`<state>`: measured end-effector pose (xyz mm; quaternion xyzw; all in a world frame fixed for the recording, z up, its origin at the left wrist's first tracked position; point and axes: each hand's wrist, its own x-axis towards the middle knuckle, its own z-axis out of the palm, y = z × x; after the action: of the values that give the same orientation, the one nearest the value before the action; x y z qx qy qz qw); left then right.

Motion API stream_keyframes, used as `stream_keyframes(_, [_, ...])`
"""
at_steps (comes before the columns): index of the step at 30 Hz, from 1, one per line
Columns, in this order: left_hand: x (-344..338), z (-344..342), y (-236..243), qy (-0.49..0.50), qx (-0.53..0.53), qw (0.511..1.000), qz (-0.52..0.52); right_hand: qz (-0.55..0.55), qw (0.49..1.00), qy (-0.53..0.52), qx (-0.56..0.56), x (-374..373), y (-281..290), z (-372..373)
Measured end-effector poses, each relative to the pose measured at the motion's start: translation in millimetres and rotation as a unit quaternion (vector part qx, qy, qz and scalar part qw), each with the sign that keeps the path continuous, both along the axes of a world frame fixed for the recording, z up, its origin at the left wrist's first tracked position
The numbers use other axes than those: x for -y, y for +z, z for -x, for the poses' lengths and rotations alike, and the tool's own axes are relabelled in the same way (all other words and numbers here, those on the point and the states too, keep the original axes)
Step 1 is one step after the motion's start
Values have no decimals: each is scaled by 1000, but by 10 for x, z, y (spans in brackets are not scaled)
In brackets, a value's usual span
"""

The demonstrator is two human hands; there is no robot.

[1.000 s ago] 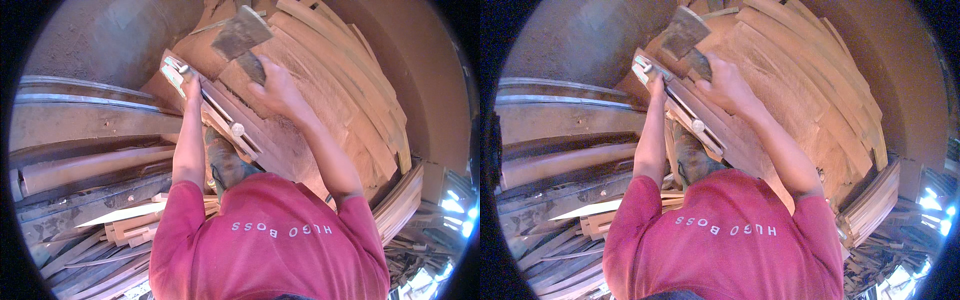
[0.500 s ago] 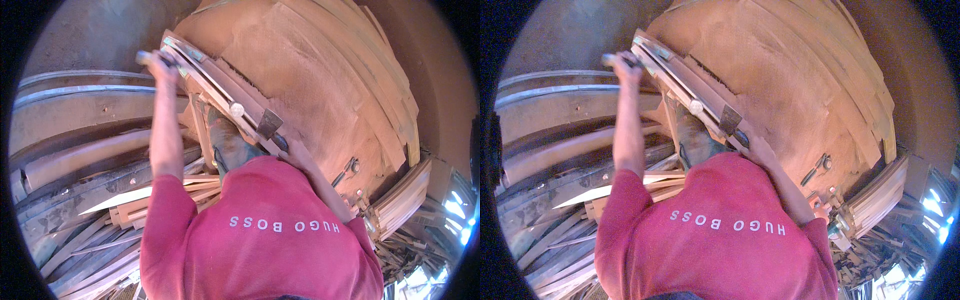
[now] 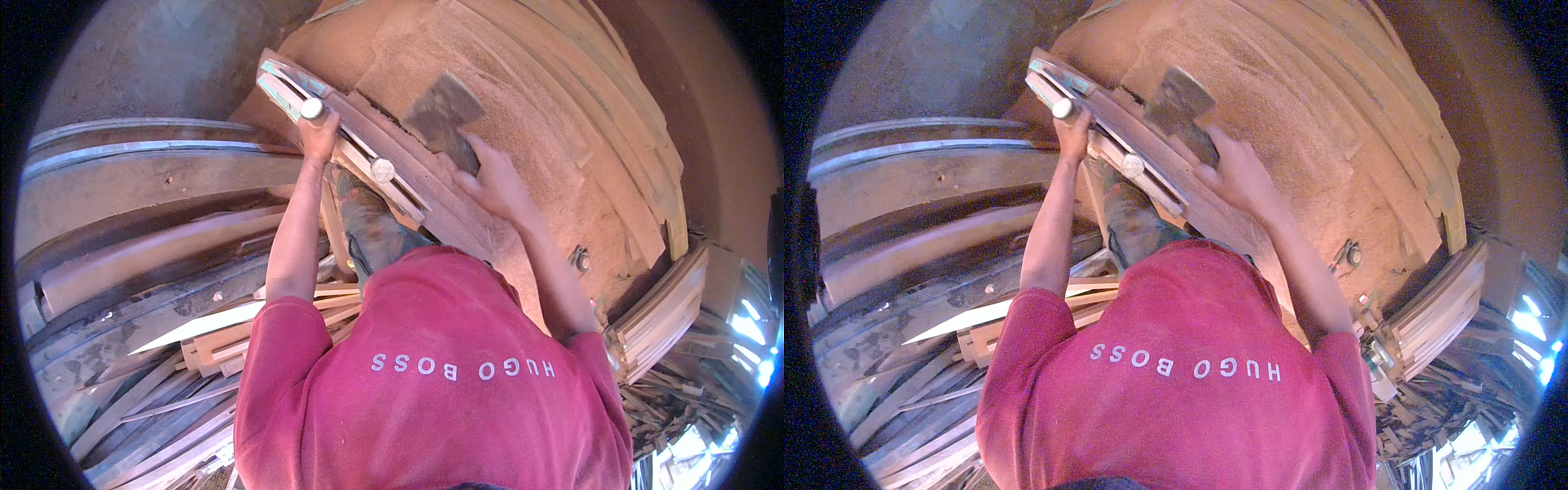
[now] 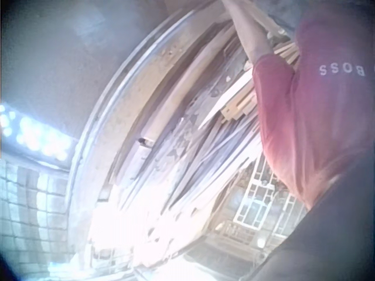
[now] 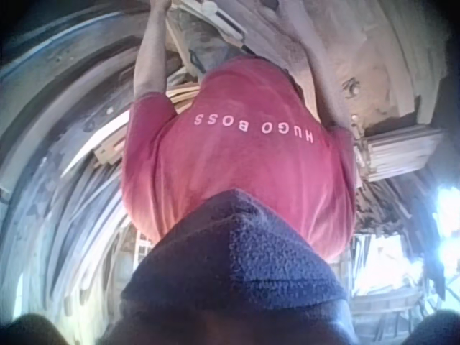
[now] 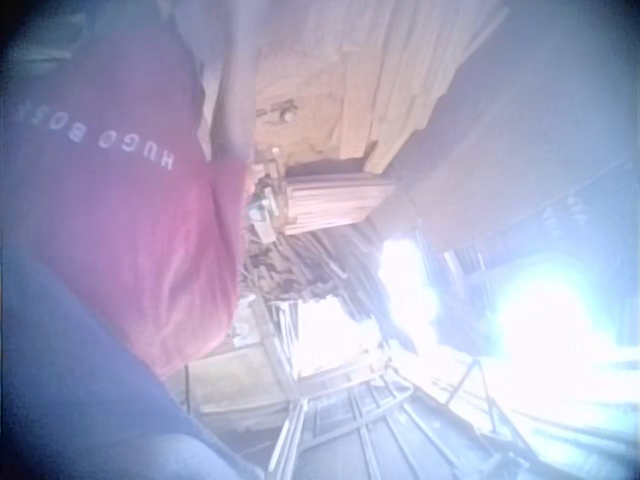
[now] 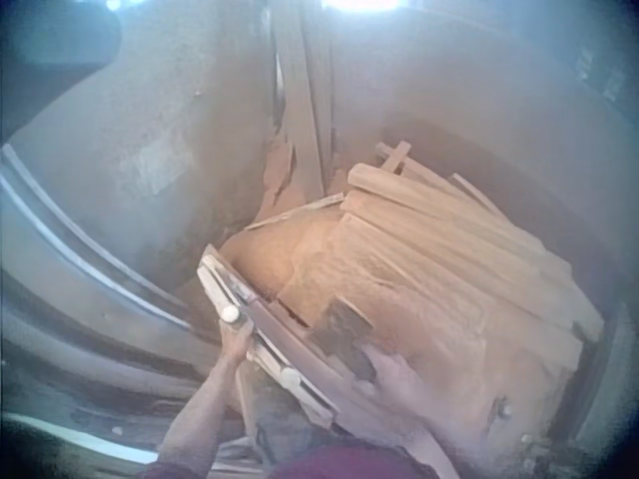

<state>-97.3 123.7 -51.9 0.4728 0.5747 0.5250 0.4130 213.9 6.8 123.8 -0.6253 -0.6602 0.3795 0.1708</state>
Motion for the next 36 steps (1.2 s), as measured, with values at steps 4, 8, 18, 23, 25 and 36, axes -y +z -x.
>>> stream_keyframes(4, [54,-6,-226,-22,-87,996,-23,-121,990,31,-59,-506,511,203])
stream_keyframes(8, [64,11,-123,-5,-57,998,5,-222,965,64,-123,-864,947,567])
stream_keyframes(18, [140,72,-423,-14,-41,999,19,-27,977,194,90,-1056,37,961])
stream_keyframes(23, [51,35,-251,-14,-11,1000,15,-113,985,132,-21,-1120,516,862])
stream_keyframes(25, [79,41,-309,-28,5,999,29,-153,979,93,-98,-1120,752,952])
stream_keyframes(36, [-38,89,-325,-70,-94,990,78,33,993,103,54,-648,-65,651])
